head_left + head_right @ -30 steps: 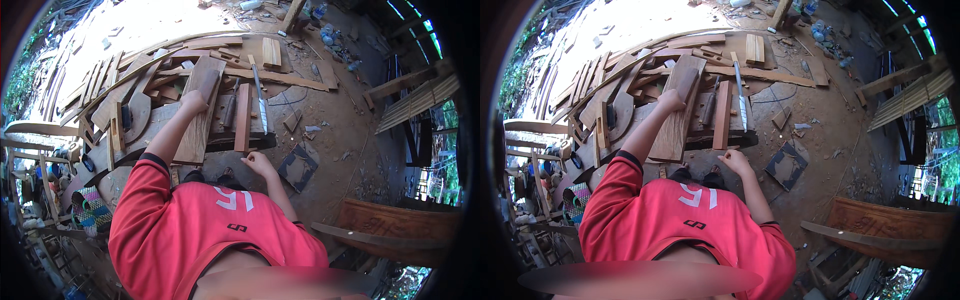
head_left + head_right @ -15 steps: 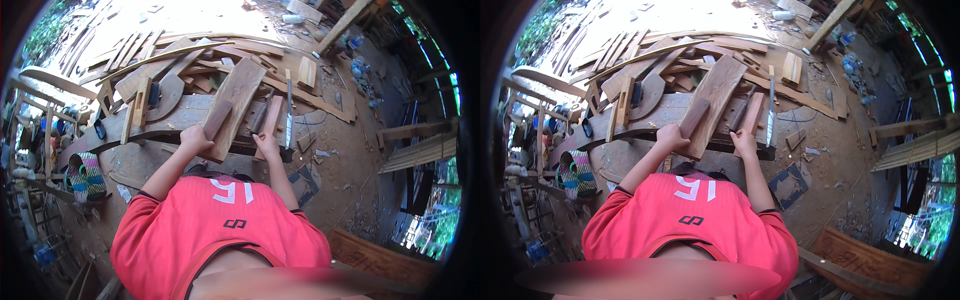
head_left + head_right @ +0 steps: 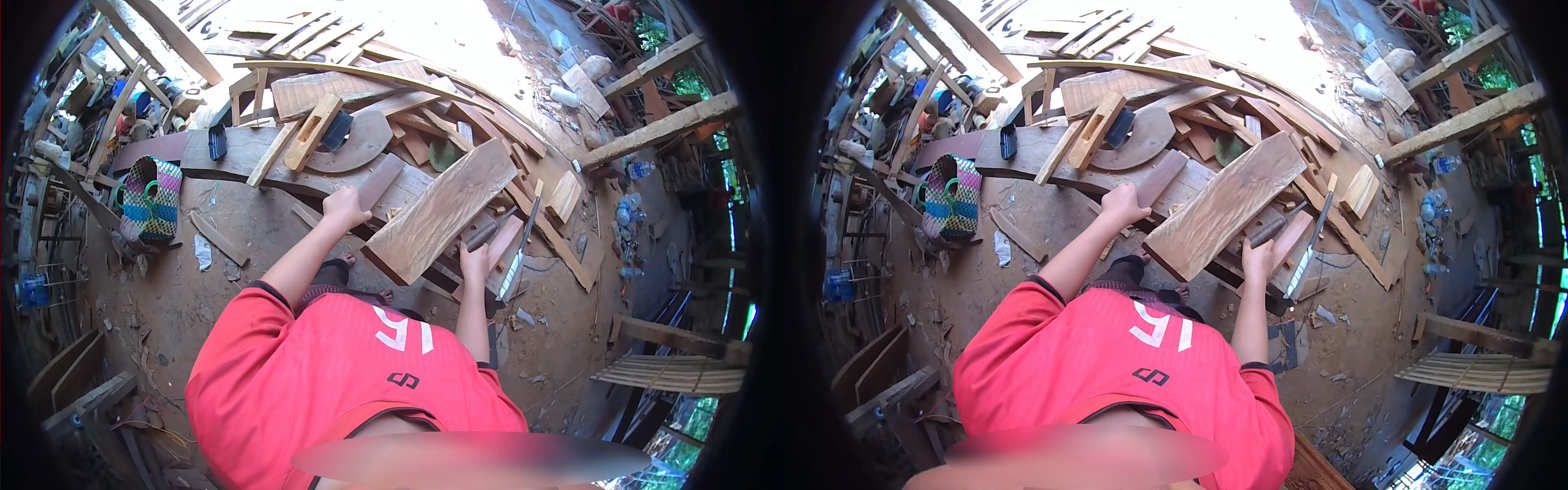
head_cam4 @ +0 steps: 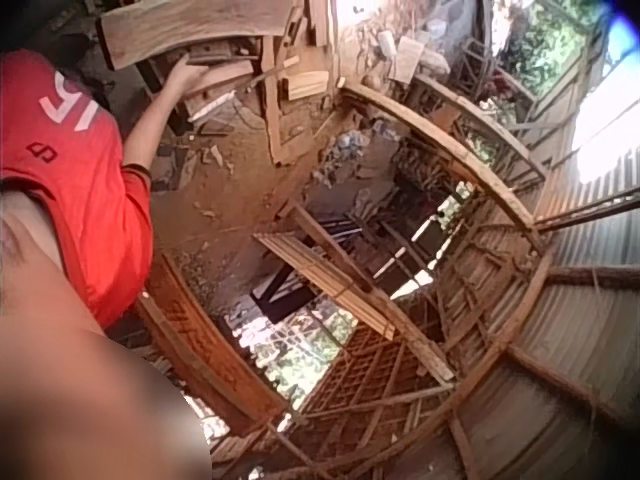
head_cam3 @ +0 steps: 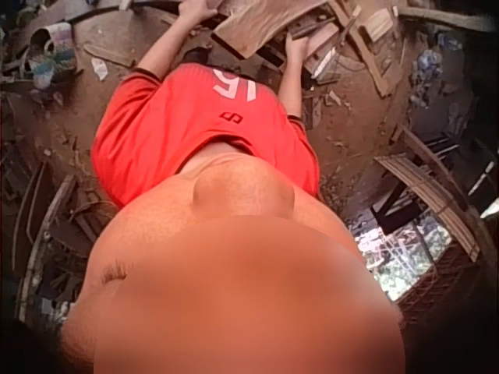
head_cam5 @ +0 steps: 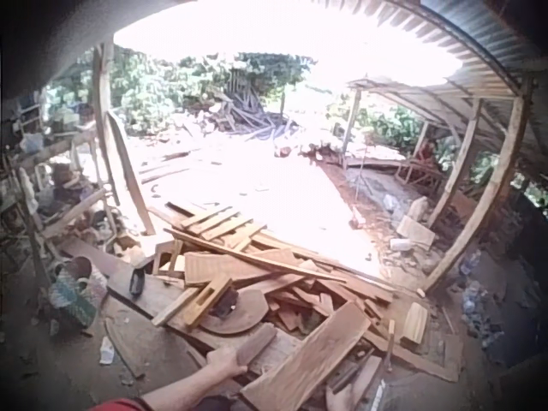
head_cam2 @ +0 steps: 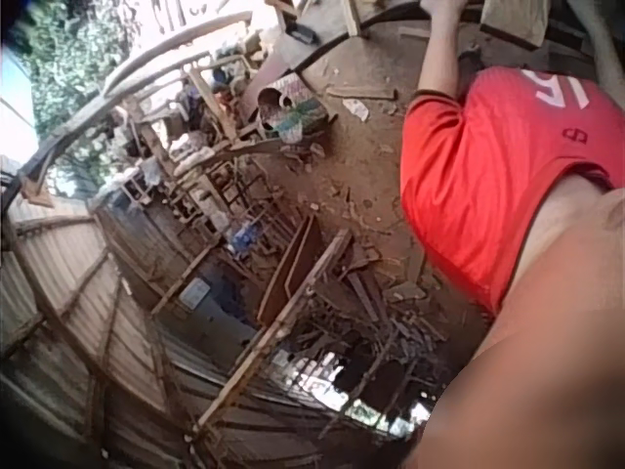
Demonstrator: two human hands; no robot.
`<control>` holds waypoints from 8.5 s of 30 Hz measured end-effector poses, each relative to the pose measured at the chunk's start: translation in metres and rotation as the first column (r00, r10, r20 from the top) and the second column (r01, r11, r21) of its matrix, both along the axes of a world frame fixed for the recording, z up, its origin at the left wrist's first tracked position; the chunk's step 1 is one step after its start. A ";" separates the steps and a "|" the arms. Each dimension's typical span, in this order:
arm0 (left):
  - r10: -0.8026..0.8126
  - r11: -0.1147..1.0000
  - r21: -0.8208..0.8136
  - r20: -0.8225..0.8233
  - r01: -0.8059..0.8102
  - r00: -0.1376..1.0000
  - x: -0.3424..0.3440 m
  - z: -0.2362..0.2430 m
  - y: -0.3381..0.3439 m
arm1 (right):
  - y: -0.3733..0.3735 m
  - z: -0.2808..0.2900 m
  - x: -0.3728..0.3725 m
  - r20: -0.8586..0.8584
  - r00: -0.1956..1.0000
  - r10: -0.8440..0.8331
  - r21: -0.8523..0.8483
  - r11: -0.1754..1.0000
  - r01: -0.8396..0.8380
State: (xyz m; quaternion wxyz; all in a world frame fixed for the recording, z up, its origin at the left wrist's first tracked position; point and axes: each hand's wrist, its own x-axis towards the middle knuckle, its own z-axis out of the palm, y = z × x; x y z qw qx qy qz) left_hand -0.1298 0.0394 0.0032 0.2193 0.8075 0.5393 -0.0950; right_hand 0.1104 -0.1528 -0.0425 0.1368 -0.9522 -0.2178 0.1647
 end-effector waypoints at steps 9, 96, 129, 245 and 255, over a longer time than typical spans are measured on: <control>0.001 0.990 0.136 0.164 -0.023 0.987 -0.013 -0.029 0.005 | 0.004 -0.034 0.014 -0.029 0.993 -0.116 -0.088 0.990 0.113; 0.571 0.806 -0.346 0.666 -0.480 0.480 0.006 -0.026 0.342 | 0.136 -0.002 -0.052 0.328 0.935 0.133 0.079 0.983 -0.168; 0.654 0.752 -0.660 0.746 -0.007 -0.127 -0.012 0.039 0.358 | 0.129 -0.013 -0.044 0.313 0.950 0.000 0.262 0.961 -0.086; 0.305 0.934 -0.083 0.692 0.347 -0.654 -0.074 0.152 0.046 | 0.040 0.110 -0.001 0.063 0.994 -0.091 0.854 0.519 -0.006; 0.114 0.936 0.127 0.770 0.327 -0.628 -0.064 0.172 0.027 | 0.078 0.026 -0.019 -0.130 0.991 -0.008 0.879 0.462 0.119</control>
